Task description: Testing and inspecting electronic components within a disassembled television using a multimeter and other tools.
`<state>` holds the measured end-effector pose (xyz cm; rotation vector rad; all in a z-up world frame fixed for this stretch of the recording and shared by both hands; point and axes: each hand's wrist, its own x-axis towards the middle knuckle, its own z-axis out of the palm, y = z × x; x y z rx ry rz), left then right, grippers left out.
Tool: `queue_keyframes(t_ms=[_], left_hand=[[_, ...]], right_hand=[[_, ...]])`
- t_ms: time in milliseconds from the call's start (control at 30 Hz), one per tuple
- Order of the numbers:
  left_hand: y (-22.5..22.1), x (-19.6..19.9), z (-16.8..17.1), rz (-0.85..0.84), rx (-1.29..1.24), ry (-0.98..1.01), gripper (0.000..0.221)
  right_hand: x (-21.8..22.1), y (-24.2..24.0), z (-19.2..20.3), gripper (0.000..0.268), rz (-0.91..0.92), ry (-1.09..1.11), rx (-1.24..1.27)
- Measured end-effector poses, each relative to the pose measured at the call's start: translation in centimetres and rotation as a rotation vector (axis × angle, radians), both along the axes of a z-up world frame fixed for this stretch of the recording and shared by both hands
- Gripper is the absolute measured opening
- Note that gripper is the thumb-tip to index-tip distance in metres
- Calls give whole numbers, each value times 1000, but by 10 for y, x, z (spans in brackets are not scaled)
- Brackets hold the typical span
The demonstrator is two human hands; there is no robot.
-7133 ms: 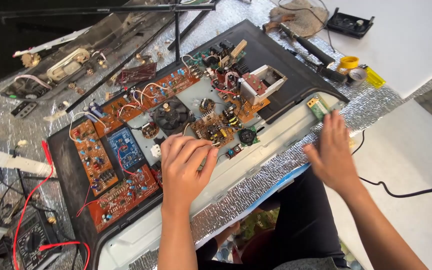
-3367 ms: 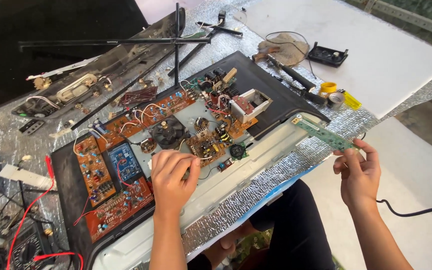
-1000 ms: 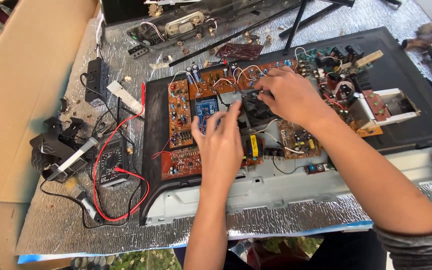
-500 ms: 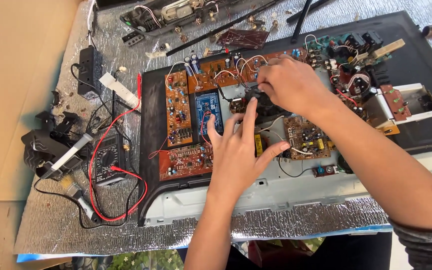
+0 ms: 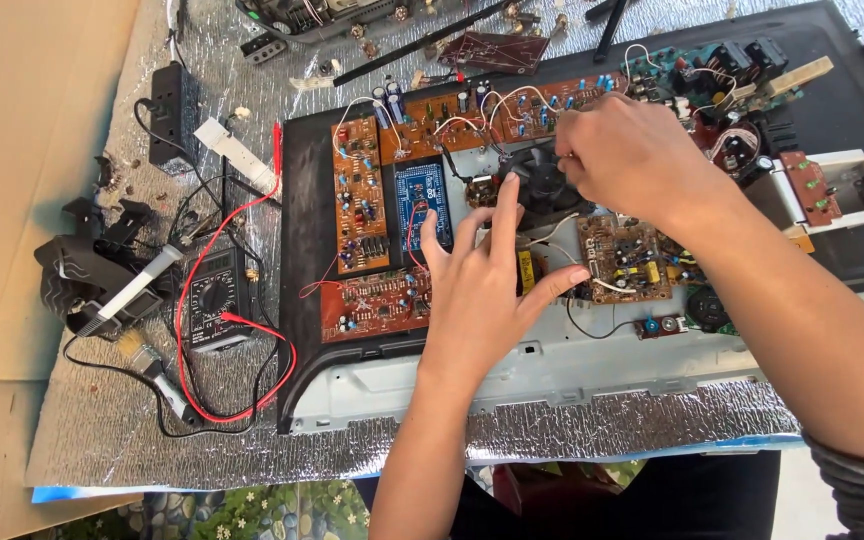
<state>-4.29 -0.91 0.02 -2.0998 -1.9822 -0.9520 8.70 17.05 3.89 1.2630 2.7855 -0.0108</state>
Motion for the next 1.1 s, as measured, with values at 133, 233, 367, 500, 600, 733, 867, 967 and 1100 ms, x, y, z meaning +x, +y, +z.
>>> queue_keyframes(t_ms=[133, 233, 367, 500, 600, 733, 867, 967, 1100], left_hand=[[0, -2, -2, -8, -19, -21, 94], [0, -1, -3, 3, -8, -19, 94], [-1, -5, 0, 75, 62, 15, 96], [-5, -10, 3, 170, 106, 29, 96], [-5, -13, 3, 208, 122, 15, 97], [-5, -16, 0, 274, 99, 9, 98], [-6, -23, 4, 373, 146, -83, 62], [-9, -31, 5, 438, 144, -95, 49], [-9, -38, 4, 381, 158, -183, 48]], right_hand=[[-1, -1, -6, 13, 25, 162, -41], [0, 0, -11, 14, 28, 215, -10], [4, 3, -21, 11, 52, 242, 94], [9, 10, -29, 10, 171, 288, 254], [5, 0, -14, 19, 70, 254, -38], [8, -1, -18, 29, 118, 292, 41], [-10, -22, 1, 27, 165, 364, 58], [-26, -24, -10, 27, 343, 538, 38], [-51, -35, -10, 23, 351, 652, 34]])
